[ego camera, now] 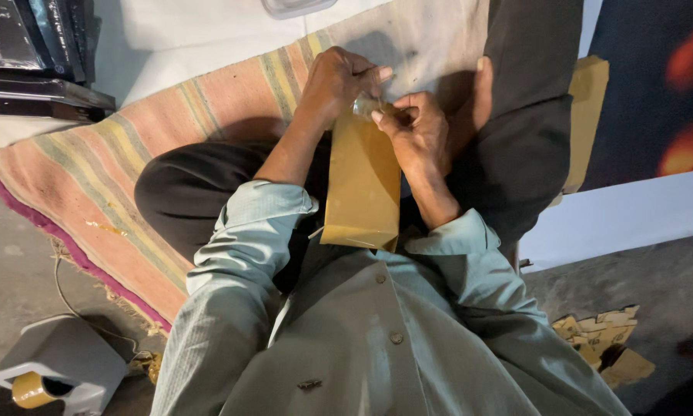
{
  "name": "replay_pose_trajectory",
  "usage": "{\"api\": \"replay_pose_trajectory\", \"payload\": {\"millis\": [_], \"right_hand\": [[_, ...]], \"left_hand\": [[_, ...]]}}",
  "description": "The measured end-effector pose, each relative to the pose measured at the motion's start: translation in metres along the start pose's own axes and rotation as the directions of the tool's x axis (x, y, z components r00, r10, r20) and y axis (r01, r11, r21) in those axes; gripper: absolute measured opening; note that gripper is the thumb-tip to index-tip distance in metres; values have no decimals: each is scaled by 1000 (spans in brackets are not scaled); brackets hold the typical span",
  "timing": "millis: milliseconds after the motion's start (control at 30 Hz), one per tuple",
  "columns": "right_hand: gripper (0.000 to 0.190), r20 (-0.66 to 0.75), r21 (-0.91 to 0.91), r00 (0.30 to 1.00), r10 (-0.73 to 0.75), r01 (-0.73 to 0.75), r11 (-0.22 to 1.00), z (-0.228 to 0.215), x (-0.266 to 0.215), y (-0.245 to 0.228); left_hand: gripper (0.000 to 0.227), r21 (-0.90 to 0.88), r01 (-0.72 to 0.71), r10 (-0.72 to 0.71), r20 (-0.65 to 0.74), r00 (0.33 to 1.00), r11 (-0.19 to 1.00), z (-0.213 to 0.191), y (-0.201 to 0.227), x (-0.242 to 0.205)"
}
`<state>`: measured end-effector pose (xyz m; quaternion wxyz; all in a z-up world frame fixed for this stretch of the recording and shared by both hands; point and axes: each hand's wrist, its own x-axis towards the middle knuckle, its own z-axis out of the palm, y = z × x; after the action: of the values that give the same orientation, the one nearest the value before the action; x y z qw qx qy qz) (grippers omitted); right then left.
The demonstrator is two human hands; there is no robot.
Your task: The person sits cross-legged on a mat and repeatedly folds small cardboard boxes, then uses a tape dispenser to apply clear tape to seal the seams. The person handles multiple boxes one at a time, folding flaps and securing them with tape before setting them aside.
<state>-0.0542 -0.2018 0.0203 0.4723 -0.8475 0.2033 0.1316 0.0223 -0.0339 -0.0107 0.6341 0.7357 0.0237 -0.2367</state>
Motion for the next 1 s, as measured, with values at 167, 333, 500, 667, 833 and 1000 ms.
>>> {"api": "replay_pose_trajectory", "payload": {"millis": [167, 333, 500, 667, 833, 1000], "right_hand": [[35, -2, -89, 1000, -12, 12, 996, -1, -3, -1], [13, -18, 14, 999, -36, 37, 999, 0, 5, 11], [10, 38, 323, 997, 66, -75, 944, 2, 14, 27], [10, 63, 261, 997, -41, 23, 965, 1, 11, 28], [26, 39, 54, 984, -172, 169, 984, 1, 7, 21], [27, 100, 153, 994, -45, 29, 988, 0, 5, 19]], "left_hand": [[34, -37, -1, -2, -67, 998, 999, 4, -5, 2], [35, -80, 27, -31, -54, 998, 996, 6, -11, 4], [37, -182, 107, -114, -28, 993, 977, 5, -18, 8], [39, -255, 52, -67, -53, 996, 965, 7, -18, 3], [34, -271, 37, -48, -34, 998, 962, 8, -9, 5], [33, -305, 53, -52, 14, 999, 951, 6, -3, 1]]}}
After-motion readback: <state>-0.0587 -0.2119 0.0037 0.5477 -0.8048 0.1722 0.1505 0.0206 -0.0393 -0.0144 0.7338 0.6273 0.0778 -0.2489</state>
